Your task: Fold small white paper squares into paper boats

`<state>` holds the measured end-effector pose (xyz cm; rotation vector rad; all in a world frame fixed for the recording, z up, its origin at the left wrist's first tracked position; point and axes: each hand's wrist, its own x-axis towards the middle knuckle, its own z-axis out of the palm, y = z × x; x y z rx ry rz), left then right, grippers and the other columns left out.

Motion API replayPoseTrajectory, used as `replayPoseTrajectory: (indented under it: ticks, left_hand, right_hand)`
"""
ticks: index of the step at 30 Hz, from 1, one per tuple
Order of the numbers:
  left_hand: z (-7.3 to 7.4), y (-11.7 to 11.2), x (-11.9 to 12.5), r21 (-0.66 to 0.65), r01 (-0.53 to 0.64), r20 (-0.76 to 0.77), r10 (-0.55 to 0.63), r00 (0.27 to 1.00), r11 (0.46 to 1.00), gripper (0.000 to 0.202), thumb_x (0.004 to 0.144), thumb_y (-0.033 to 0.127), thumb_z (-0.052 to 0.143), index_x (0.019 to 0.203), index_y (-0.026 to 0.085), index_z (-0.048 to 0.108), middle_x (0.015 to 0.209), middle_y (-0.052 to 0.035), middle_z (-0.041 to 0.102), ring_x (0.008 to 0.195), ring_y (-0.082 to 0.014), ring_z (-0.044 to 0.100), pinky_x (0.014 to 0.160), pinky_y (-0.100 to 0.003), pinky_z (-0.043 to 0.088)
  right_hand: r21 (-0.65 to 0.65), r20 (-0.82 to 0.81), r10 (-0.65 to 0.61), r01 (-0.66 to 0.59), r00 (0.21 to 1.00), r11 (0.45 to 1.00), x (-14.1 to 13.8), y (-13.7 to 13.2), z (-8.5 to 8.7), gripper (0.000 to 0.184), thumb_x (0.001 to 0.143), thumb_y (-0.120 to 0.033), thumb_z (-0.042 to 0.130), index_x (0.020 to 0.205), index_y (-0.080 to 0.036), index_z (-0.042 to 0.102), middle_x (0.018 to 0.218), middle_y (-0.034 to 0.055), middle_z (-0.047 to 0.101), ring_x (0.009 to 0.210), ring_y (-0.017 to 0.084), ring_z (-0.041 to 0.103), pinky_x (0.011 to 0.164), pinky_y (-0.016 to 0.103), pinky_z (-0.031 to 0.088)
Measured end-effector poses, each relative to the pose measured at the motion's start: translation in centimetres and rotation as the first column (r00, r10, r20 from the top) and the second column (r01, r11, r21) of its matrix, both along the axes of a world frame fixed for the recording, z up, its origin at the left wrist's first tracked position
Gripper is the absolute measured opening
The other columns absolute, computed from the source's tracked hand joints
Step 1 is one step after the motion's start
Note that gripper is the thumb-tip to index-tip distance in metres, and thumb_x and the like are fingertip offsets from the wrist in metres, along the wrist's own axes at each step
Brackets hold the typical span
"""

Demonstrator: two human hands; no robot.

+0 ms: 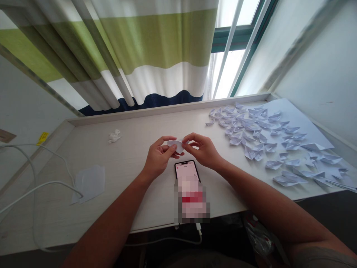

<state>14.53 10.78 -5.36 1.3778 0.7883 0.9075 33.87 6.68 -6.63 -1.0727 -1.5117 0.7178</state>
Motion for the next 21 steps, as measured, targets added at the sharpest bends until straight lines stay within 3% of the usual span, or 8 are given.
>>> replayPoseTrajectory:
  ticks: [5,8,12,17,21]
  left_hand:
    - [-0.18,-0.02,0.06,0.023,0.014,-0.021,-0.014,1.000,1.000,0.036,0.088,0.040,0.082,0.111,0.016,0.067,0.079,-0.0054,0.083,0.080,-0.0269,0.084,0.074,-0.037,0.067]
    - [-0.16,-0.05,0.02,0.030,0.025,-0.040,-0.024,0.999,0.999,0.043,0.089,0.039,0.082,0.121,0.016,0.064,0.079,-0.0050,0.083,0.081,-0.0274,0.084,0.074,-0.038,0.068]
    - [-0.14,-0.02,-0.10,0.039,0.028,-0.049,-0.026,0.998,0.999,0.045,0.089,0.040,0.081,0.122,0.014,0.066,0.083,-0.0070,0.083,0.084,-0.0281,0.084,0.076,-0.039,0.068]
    - [-0.16,0.02,-0.14,0.025,0.010,-0.042,-0.009,0.999,1.000,0.048,0.088,0.045,0.083,0.122,0.015,0.066,0.082,-0.0066,0.083,0.083,-0.0293,0.084,0.076,-0.040,0.068]
    - [-0.14,0.00,0.00,0.015,0.008,-0.043,-0.008,0.999,1.000,0.044,0.087,0.046,0.084,0.115,0.016,0.068,0.078,-0.0055,0.082,0.081,-0.0287,0.084,0.075,-0.040,0.068]
  right_hand:
    - [-0.135,-0.102,-0.002,-0.012,0.995,0.991,0.31,0.49,-0.21,0.018,0.087,-0.031,0.079,0.100,-0.021,0.073,0.100,0.0048,0.076,0.093,0.020,0.073,0.081,0.038,0.065]
    - [-0.144,-0.102,0.006,-0.021,0.995,0.989,0.50,0.64,-0.30,0.021,0.086,-0.031,0.079,0.103,-0.020,0.074,0.099,0.0048,0.076,0.093,0.020,0.073,0.081,0.038,0.065]
    - [-0.070,0.014,0.005,-0.004,1.000,0.998,0.50,0.42,-0.13,0.023,0.091,-0.028,0.074,0.113,-0.022,0.077,0.101,0.0057,0.077,0.093,0.020,0.074,0.085,0.041,0.066]
    - [0.073,0.155,-0.002,-0.010,0.988,0.997,0.44,0.13,0.19,0.015,0.096,-0.029,0.069,0.105,-0.023,0.080,0.103,0.0073,0.078,0.093,0.021,0.074,0.084,0.042,0.066]
    - [-0.096,0.023,-0.014,0.016,1.000,0.995,0.51,0.36,0.01,0.015,0.093,-0.034,0.073,0.100,-0.022,0.078,0.099,0.0061,0.079,0.094,0.022,0.075,0.084,0.042,0.065]
